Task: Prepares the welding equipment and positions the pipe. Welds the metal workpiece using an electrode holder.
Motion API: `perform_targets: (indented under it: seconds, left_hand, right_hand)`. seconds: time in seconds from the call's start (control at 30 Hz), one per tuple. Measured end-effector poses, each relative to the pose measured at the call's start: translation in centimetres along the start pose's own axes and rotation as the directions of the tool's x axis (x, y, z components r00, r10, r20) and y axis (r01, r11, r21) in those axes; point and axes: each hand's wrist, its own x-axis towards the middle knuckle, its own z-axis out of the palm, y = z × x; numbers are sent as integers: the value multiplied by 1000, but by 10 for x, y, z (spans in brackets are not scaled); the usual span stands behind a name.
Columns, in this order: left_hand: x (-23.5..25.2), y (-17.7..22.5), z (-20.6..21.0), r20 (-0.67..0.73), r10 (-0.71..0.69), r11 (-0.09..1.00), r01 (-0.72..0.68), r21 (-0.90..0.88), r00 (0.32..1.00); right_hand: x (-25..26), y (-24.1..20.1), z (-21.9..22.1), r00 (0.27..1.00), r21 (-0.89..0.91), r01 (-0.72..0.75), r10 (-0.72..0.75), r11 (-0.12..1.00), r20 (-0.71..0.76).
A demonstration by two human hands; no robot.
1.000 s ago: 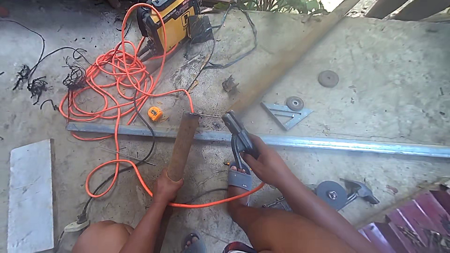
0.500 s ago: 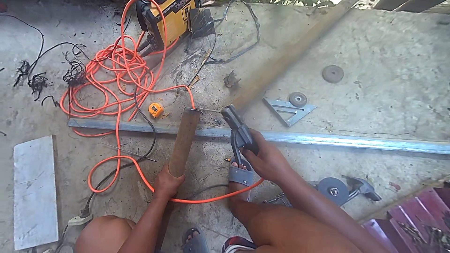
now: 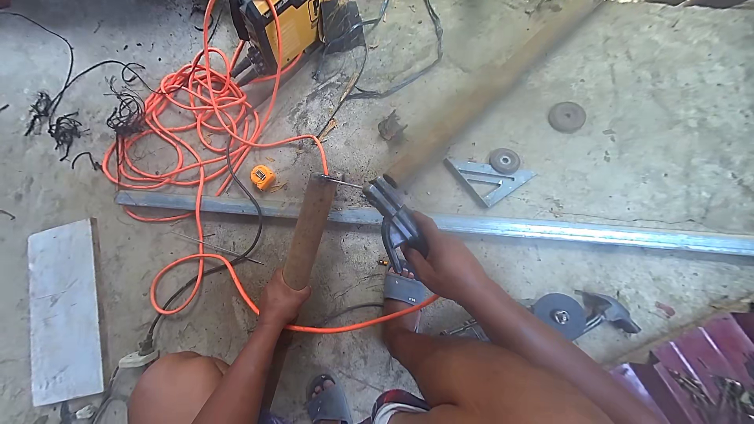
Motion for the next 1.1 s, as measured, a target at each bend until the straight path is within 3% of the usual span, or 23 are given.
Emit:
perform_targets:
  seconds: [0.13, 0.3, 0.43, 0.6, 0.73, 0.83, 0.97, 1.1]
  left_hand:
    - [0, 1, 0, -5, 9, 1000, -9, 2, 1000]
    - [0, 1, 0, -8, 6, 1000, -6, 4, 1000]
    - [-2, 4, 0, -1, 1, 1000, -1, 6, 1000]
    - [1, 5, 0, 1, 0, 1000, 0, 14, 1000]
    - [-3, -4, -2, -19, -4, 1000, 3, -20, 1000]
    - [-5, -6, 2, -51, 53, 994, -58, -92, 997]
    - [7, -8, 6, -32, 77, 996, -79, -39, 996]
    - [5, -6, 8, -33, 43, 997, -44, -56, 999]
  right_hand:
    - [-1, 0, 3, 999, -140, 47, -50, 989, -19]
    - [-4, 3, 7, 980, -167, 145, -165, 975, -112]
    - [4, -1, 4, 998, -184, 51, -56, 982, -21]
    - [-1, 2, 1, 988, -85, 97, -106, 992, -111]
    - [2, -7, 1, 998, -31, -6, 8, 1000, 67]
    - [1, -10, -8, 996, -5, -18, 19, 1000, 85]
    - [5, -7, -10, 998, -17, 34, -33, 999, 60]
    - [0, -10, -12, 992, -54, -45, 51, 998, 112]
